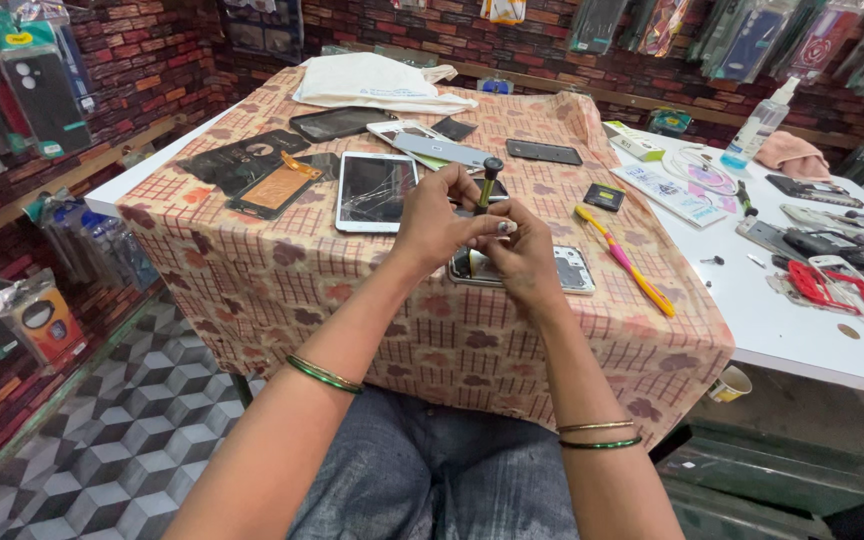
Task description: The person uses a screwdriver to remove screws from a disassembled mobile phone on a cluttered workbench. The person repeatedly unscrews and removes screws from the phone's internal frame.
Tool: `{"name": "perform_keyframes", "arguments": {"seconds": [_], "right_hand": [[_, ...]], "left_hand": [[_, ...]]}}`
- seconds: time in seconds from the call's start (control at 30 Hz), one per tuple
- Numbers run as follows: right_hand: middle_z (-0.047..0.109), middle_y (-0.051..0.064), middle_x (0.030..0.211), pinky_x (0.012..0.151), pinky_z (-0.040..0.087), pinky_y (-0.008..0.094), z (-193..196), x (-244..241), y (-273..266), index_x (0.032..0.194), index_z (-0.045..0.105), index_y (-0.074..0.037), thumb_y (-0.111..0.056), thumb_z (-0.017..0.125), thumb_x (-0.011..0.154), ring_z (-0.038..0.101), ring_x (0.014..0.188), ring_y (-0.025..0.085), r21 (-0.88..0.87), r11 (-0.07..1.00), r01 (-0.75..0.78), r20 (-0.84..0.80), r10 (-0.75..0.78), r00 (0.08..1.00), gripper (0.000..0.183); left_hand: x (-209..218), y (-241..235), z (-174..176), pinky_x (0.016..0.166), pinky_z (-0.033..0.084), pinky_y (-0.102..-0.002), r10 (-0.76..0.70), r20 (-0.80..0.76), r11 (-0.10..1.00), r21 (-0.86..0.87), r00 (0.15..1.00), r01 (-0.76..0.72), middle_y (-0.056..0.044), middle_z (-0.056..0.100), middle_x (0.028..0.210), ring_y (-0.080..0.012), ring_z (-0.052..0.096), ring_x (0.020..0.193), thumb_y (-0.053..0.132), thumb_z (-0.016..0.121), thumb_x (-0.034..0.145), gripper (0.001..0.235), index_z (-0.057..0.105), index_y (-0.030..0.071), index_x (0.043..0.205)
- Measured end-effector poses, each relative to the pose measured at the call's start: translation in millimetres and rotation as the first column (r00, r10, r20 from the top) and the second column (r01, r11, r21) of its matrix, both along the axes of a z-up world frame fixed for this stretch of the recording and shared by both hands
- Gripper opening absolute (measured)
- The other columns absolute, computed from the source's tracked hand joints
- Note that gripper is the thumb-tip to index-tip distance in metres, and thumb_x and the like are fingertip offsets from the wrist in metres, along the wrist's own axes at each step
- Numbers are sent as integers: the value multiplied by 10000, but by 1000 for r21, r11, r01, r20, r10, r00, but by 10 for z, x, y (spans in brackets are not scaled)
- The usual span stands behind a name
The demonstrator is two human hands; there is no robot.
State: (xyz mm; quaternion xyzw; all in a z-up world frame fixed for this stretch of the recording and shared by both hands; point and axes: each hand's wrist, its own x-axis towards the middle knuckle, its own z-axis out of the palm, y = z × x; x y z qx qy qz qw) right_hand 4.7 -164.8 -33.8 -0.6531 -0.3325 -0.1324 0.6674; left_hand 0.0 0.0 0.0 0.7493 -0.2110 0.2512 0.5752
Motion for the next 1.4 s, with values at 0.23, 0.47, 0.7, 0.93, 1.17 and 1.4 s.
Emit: {"name": "perform_keyframes", "arguments": {"seconds": [0.23,0.47,0.7,0.93,1.17,1.4], "right_hand": [[682,-7,892,658,485,213,-79,94,-50,1069,674,-10,-4,648,988,584,769,47,-175,981,88,-54,-99,994,85],[711,-13,925,672,489,206,-52,115,-49,1088,681,-17,-75,618,1012,594,744,51,-202,979,18,-48,-28,998,114],[718,-15,901,681,489,223,-4,-41,-30,1040,758,-15,-135,729,960,590,780,47,-221,974,57,-40,-67,997,147],[691,-2,834,625,509,230,28,-83,8,974,709,-4,-42,760,897,609,718,52,-159,978,137,10,-137,991,100],[700,6,898,682,541,227,-33,-31,12,964,680,-16,-7,751,867,634,799,45,-122,973,198,2,-199,980,121],[683,-3,897,710,554,240,-75,53,-22,960,648,-5,-16,778,884,617,795,67,49,979,195,12,-196,981,151]], "left_hand": [[94,71,-113,806,582,-210,-441,-27,881,-204,897,427,-17,749,1140,-61,713,995,60,679,948,334,657,45,1281],[157,106,-138,613,470,-169,-565,-59,808,-242,823,537,-47,762,1163,-32,618,825,-4,570,1008,384,629,36,1386],[113,68,-101,590,560,-211,-329,12,924,-200,944,325,-57,790,958,-65,722,831,14,802,826,203,712,4,1007],[1,8,-10,606,595,-256,-38,17,999,-36,999,39,-70,770,841,-89,713,743,128,952,656,372,670,16,871],[-51,83,-43,796,583,-308,-109,75,993,-33,991,112,-62,780,931,-105,723,860,194,929,719,369,713,41,976],[-88,259,-148,784,587,-324,18,10,985,172,1000,-20,-48,794,915,-149,762,860,113,754,867,128,762,85,992]]}}
